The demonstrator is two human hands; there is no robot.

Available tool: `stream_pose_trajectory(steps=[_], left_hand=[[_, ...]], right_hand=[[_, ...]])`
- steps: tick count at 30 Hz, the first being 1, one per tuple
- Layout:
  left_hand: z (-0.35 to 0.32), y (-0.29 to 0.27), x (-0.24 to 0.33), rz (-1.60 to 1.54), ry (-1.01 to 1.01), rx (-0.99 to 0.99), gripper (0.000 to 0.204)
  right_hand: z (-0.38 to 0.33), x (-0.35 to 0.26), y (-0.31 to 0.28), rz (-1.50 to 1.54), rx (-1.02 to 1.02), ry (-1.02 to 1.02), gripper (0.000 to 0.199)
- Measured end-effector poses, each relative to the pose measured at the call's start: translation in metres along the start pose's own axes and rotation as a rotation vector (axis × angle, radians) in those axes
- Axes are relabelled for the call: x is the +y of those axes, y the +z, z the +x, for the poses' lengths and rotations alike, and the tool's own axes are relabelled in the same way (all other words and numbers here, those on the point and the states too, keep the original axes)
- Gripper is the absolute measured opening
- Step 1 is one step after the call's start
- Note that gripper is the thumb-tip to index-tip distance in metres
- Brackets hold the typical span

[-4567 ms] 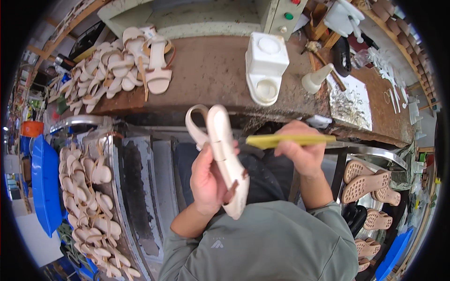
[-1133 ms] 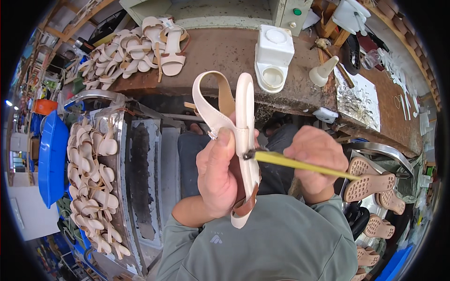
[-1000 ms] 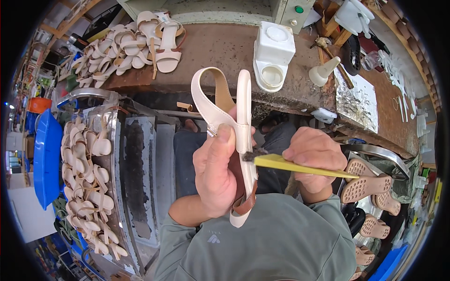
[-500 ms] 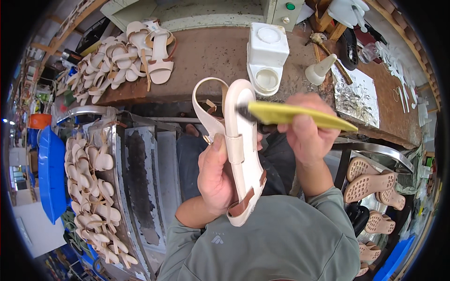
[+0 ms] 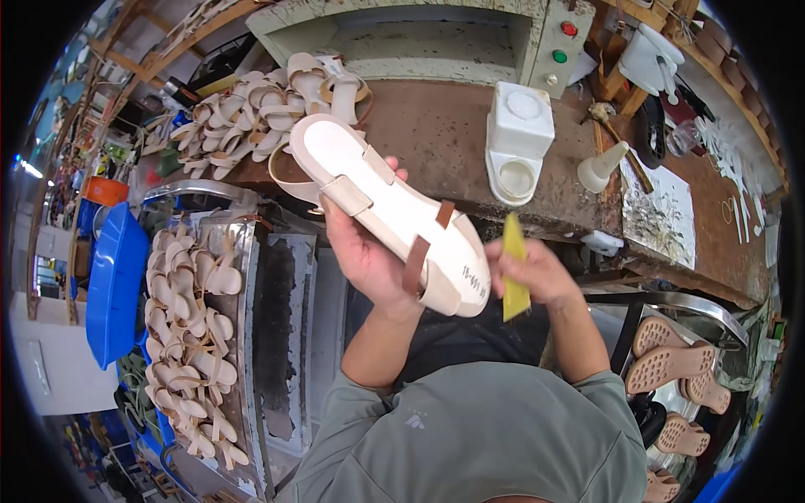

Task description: The person uses a yellow brush to apply a substance to the sole and straps of beige sandals. They handle the sandals one at a time, picking them up from a nearby pile, applying the treatment, and placing them on a wooden rack. The process is repeated for multiple units throughout the clip.

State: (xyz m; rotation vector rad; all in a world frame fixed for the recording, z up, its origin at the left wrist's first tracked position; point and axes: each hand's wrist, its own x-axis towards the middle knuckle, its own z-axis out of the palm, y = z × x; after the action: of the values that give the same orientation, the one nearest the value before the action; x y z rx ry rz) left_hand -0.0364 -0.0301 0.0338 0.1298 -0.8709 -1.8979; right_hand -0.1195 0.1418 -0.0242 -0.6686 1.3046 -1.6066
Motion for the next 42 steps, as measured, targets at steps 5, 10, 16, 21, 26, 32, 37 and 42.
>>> stream_pose_trajectory(steps=[5, 10, 16, 21, 26, 32, 37, 42], left_hand=[[-0.005, -0.019, 0.001, -0.105, -0.216, -0.262, 0.045], [-0.024, -0.045, 0.034, 0.628, -0.227, -0.866, 0.019], [-0.036, -0.053, 0.032, 0.842, 0.214, -0.961, 0.016], [-0.052, -0.047, 0.031, 0.967, 0.326, -0.937, 0.023], [-0.064, -0.048, 0.027, 0.972, 0.368, -0.867, 0.02], [-0.063, -0.043, 0.029, 0.97, 0.298, -0.794, 0.018], [-0.062, -0.043, 0.027, 0.902, 0.309, -0.78, 0.021], [-0.052, -0.035, 0.018, 0.943, 0.336, -0.734, 0.021]], right_hand=[[-0.001, 0.005, -0.005, 0.219, -0.015, -0.107, 0.024], [-0.007, -0.008, -0.027, 0.186, -0.027, -0.02, 0.024], [-0.016, -0.029, -0.037, -0.214, 0.164, -0.032, 0.027], [-0.029, -0.065, 0.003, 0.076, 0.303, -0.519, 0.02], [-0.024, -0.072, 0.03, -0.668, 0.057, -0.909, 0.019], [-0.028, -0.056, 0.029, -0.686, 0.034, -1.154, 0.018], [-0.026, -0.051, 0.03, -0.674, -0.012, -1.38, 0.019], [-0.018, -0.058, 0.013, -0.443, -0.151, -1.185, 0.022]])
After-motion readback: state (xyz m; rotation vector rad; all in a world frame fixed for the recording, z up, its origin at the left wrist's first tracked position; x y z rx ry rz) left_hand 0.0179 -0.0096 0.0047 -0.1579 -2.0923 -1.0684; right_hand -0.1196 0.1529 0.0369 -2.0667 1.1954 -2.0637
